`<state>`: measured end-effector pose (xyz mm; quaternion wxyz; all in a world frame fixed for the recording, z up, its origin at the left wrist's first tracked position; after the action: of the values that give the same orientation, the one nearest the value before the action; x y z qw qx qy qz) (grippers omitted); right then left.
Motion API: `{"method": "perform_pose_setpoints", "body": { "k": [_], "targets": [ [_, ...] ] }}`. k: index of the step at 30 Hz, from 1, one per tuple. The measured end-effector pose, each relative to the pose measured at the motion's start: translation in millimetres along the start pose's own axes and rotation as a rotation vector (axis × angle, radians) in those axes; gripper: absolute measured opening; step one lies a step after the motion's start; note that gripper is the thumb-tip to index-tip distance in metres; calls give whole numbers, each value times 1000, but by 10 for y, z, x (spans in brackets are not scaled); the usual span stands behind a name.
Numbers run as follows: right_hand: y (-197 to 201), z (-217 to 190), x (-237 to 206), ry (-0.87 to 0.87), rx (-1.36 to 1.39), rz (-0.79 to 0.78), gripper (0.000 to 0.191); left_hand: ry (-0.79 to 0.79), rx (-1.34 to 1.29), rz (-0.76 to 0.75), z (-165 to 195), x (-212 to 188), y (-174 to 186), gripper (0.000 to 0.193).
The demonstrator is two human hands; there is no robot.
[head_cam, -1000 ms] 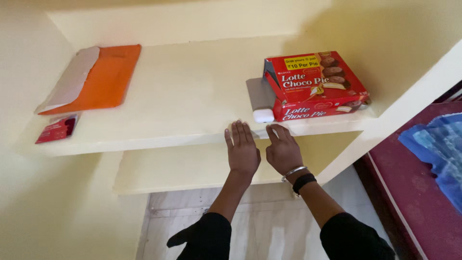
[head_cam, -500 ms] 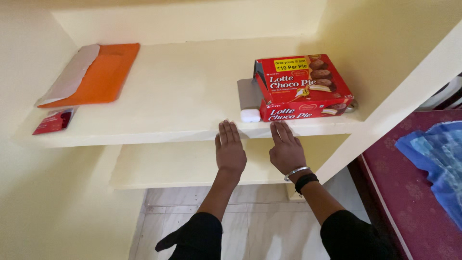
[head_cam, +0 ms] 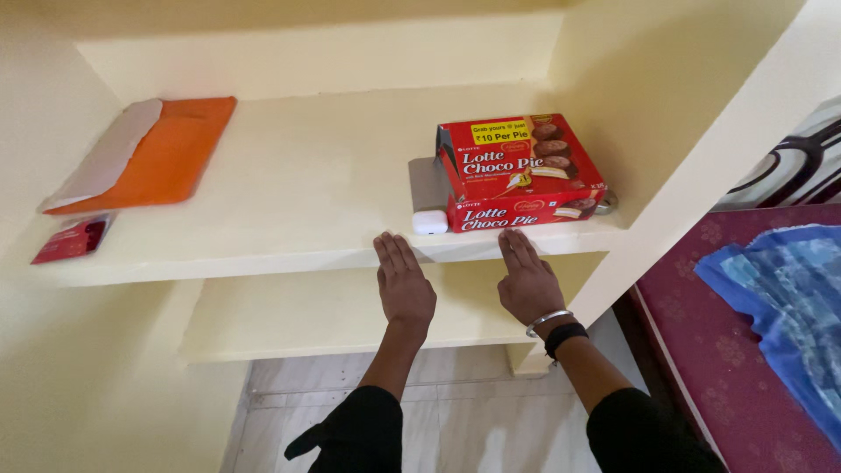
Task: The person picks up a small metal object, a box of Lotte Choco Pie, a white case, and a checkered cloth from a bed. They place each item onto a nearby white shelf, one at a time, in a deliberate sequence.
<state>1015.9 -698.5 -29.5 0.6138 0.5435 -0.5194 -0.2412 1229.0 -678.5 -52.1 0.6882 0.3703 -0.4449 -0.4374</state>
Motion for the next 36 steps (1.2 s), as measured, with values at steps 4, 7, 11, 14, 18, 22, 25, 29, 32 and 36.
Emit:
{"method": "perform_pose_setpoints", "body": {
  "k": [4,7,11,14,18,22,25,29,32,36],
  "targets": [
    [9,98,-17,47,-81,54,78,74,-87,-29,152,-49,-11,94],
    [35,154,-37,66,-117,116,77,54,-116,-2,296,-121,21,94],
    [25,232,-39,28,-129,103,76,15,-102,-109,440,-182,-80,93],
    [76,307,-46,-20,-161,119,75,-116,-43,-98,666,-213,-165,85],
    [169,429,-83,-32,-161,87,77,-359,-27,4,1150,-224,-307,71],
    [193,582,-73,-69,-130,-18,80,-497,-112,-114,1580,-139,-538,68],
    [240,723,-89,-100,-117,-30,78,-595,20,-62,1855,-119,-580,70],
    [297,899,-122,-100,-142,-38,78,-595,-37,-81,2145,-147,-558,70],
    [325,1045,-152,-122,-162,-83,75,-564,-11,-137,2346,-190,-575,74],
    [402,1130,-145,-98,-160,-75,63,-577,-17,-91,2523,-171,-549,73]
  ]
}}
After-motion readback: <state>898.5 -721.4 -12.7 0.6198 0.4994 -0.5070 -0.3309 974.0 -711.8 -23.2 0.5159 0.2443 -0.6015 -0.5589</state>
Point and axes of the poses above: each hand's wrist, its own x-axis towards the middle knuckle, its own y-axis out of the back of the hand, z = x × y, the point moved 7 cm from there along x, towards the middle knuckle, and after that the axes turned 9 degrees about -x, right-handed, at the moved point
